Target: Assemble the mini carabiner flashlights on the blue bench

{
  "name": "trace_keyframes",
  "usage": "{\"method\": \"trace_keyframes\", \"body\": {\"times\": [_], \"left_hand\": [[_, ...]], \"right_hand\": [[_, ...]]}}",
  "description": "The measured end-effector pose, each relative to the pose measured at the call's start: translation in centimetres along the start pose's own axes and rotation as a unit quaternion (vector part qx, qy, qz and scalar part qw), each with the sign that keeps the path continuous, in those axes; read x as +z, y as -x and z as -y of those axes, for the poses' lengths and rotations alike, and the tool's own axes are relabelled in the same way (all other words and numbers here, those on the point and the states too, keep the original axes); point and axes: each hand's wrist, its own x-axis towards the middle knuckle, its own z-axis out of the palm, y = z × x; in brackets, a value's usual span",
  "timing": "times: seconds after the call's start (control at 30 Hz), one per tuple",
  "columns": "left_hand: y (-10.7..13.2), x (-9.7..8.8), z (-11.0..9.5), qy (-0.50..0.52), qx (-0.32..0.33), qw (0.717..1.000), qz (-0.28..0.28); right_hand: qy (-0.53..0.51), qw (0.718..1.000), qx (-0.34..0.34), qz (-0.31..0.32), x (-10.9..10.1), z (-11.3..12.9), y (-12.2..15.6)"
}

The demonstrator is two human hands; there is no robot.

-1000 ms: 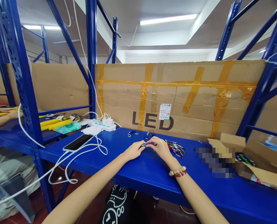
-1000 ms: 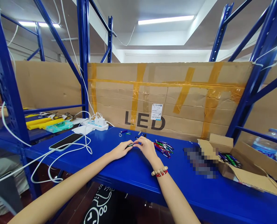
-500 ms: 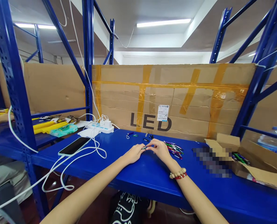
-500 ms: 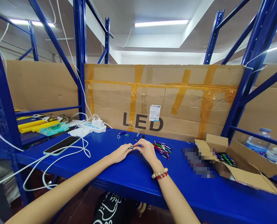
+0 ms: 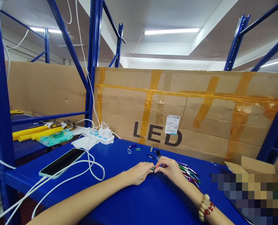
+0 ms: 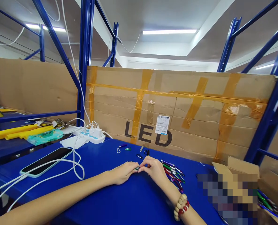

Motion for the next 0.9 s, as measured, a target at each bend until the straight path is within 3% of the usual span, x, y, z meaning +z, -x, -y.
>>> {"method": "trace_keyframes", "body": {"times": [0.1,0.17,0.33,0.43,0.53,0.6,0.9], "left_hand": [[-1.7,0.1,1.3,-0.001,0.008,1.0,0.006],[-2.2,0.3,1.7,-0.001,0.009,1.0,0.005],[-2.2,0.4,1.8,0.015,0.022,1.0,-0.006],[-2.0,0.2,1.6,-0.002,0.027,1.0,0.003],[-2.1,-0.2,1.2,-0.034,0.032,0.999,-0.004],[-2.1,-0.4,1.1,-0.059,0.03,0.998,-0.016],[-2.4,0.2,1.6,-0.096,0.013,0.995,-0.031]], "right_hand": [[0.03,0.999,-0.006,0.01,-0.2,-1.6,-0.6],[0.019,1.0,0.004,-0.016,0.0,-2.3,-0.4],[-0.039,0.996,0.046,-0.073,0.9,-2.1,0.5],[-0.083,0.988,0.113,-0.071,1.0,-1.6,0.8],[-0.171,0.963,0.203,-0.053,1.2,-1.7,1.0],[-0.205,0.95,0.227,-0.055,1.4,-1.8,1.0],[-0.177,0.931,0.308,-0.09,1.5,-2.2,1.1]]}}
